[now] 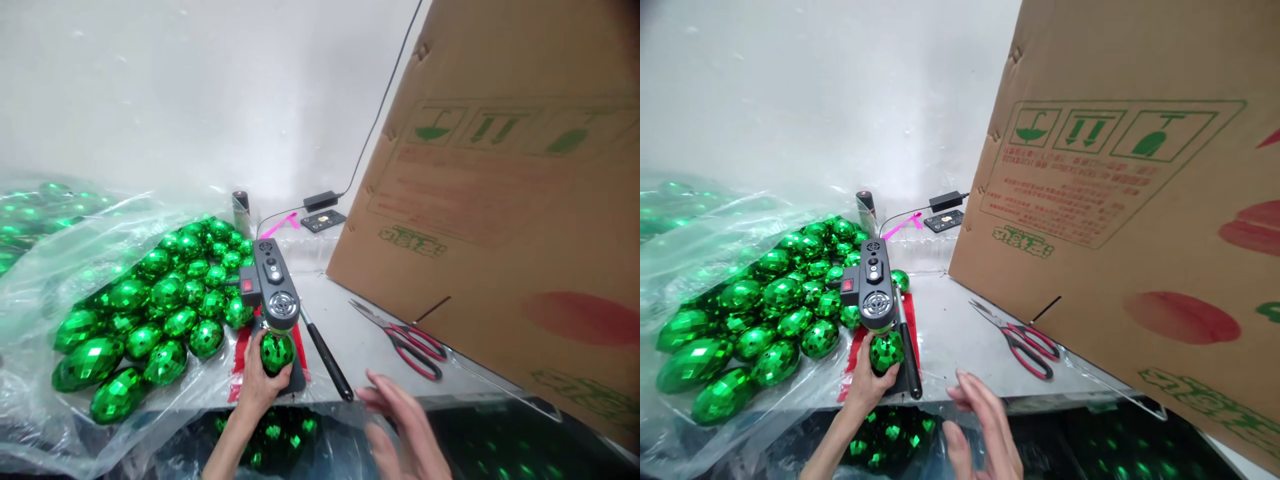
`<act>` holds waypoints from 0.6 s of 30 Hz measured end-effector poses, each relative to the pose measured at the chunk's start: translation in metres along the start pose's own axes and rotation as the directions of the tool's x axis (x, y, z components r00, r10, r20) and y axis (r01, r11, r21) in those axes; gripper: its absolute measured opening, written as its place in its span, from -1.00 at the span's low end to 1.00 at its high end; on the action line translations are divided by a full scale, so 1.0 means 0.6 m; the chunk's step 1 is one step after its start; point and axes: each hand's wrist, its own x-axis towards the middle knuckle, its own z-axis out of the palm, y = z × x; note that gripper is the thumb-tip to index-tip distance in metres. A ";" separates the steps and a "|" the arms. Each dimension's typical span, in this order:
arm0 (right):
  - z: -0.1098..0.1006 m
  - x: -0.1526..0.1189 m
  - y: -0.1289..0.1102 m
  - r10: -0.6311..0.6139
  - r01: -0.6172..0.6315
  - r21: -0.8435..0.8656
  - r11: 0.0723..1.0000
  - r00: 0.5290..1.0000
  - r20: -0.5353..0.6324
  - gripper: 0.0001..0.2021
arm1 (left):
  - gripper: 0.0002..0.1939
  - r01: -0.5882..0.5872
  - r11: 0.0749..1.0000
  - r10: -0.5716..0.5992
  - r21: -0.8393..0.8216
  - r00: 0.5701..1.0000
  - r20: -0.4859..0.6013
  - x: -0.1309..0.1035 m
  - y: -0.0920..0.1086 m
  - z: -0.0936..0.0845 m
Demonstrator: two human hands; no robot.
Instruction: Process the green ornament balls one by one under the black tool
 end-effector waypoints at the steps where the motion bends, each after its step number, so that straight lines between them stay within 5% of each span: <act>1: 0.004 0.021 -0.010 -0.126 0.126 0.001 0.992 0.992 -0.023 -0.61 | -0.15 -0.009 1.000 0.009 -0.009 1.000 0.001 0.000 -0.002 0.001; 4: 0.032 0.080 -0.043 -0.408 0.408 -0.008 0.913 0.913 -0.027 -0.52 | -0.16 -0.040 0.999 0.040 -0.018 0.999 0.000 0.000 -0.006 0.003; 7: 0.064 0.131 -0.074 -0.510 0.510 0.018 0.860 0.860 0.021 -0.59 | -0.17 -0.054 0.999 0.054 -0.003 0.998 -0.008 0.000 -0.010 0.005; 10: 0.086 0.164 -0.097 -0.533 0.524 0.098 0.846 0.838 0.116 -0.81 | -0.16 -0.044 0.999 0.044 0.010 0.998 0.033 0.000 -0.015 0.004; 18: 0.114 0.144 -0.077 -0.466 0.445 0.199 0.873 0.882 0.071 -0.66 | -0.14 -0.051 0.998 0.045 0.048 0.991 0.127 -0.006 -0.037 0.000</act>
